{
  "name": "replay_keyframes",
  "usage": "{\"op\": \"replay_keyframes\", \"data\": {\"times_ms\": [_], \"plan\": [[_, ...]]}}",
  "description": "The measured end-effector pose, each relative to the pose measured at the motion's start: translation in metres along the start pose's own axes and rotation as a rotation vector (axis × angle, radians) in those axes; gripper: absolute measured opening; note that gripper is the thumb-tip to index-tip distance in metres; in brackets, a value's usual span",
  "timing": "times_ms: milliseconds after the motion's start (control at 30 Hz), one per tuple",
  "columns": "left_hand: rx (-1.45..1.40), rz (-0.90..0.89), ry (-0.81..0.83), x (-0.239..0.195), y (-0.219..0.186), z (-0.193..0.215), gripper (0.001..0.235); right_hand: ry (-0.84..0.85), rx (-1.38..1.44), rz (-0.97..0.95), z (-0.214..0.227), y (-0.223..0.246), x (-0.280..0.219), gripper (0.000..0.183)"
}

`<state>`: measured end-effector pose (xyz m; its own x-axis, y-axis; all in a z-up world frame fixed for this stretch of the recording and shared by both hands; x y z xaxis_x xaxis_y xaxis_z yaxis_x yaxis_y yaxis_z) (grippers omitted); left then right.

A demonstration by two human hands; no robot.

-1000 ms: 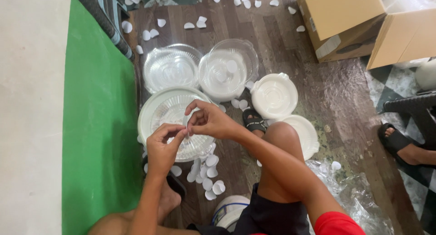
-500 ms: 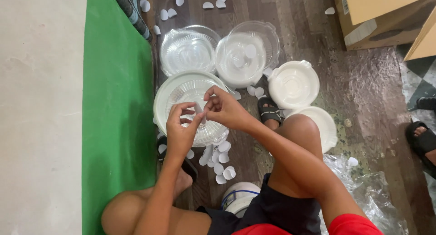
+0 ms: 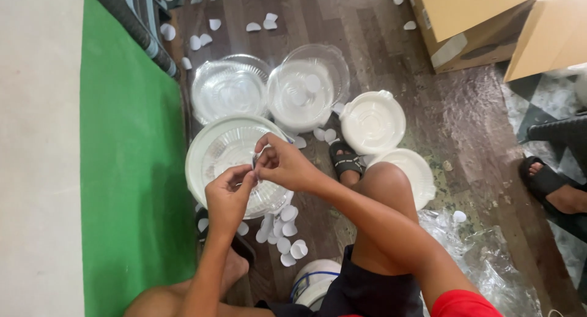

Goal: The person sits on the floor and assembles clear plastic plates by attaching small white circular pieces to the rim. They pick up the pieces, press them onto the plate edges, and stack the finished plates. The person also handles a sticker and places it on a plate.

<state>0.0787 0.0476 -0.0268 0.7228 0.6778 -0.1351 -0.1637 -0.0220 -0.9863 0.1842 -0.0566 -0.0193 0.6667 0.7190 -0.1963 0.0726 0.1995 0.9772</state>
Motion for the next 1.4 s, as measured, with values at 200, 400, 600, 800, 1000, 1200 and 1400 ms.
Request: {"op": "replay_keyframes", "data": {"times_ms": [200, 400, 600, 800, 1000, 1200, 1400], "plan": [[-0.018, 0.05, 0.005, 0.002, -0.001, -0.006, 0.018, -0.014, -0.084, 0.028, 0.005, 0.008, -0.001, 0.042], [-0.008, 0.05, -0.007, 0.001, -0.004, -0.009, 0.017, -0.023, -0.115, 0.08, 0.007, 0.006, -0.002, 0.041], [-0.026, 0.025, 0.006, 0.006, -0.007, -0.008, 0.016, -0.053, -0.095, 0.087, 0.011, 0.013, -0.003, 0.043], [-0.042, 0.021, 0.008, 0.007, -0.001, -0.011, 0.016, -0.045, -0.09, 0.097, 0.013, 0.017, -0.006, 0.042], [-0.069, 0.035, 0.008, 0.006, -0.006, -0.011, 0.015, -0.047, -0.065, 0.117, 0.015, 0.016, -0.005, 0.044], [-0.068, 0.02, 0.013, 0.006, -0.006, -0.012, 0.013, -0.053, -0.061, 0.115, 0.015, 0.017, -0.005, 0.044], [-0.062, -0.005, 0.013, 0.007, 0.004, -0.011, 0.012, -0.054, -0.035, 0.108, 0.014, 0.01, -0.003, 0.045]]}}
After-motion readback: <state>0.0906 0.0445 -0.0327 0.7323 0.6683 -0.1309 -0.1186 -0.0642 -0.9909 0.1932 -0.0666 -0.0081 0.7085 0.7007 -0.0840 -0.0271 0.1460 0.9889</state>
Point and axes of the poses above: each hand's wrist, its own x-axis towards the middle knuckle, its own z-axis out of the back of the hand, y = z × x, the point moved 9 cm from there along x, towards the middle knuckle, and after that the axes turned 7 degrees about -y, right-handed, at the moved point
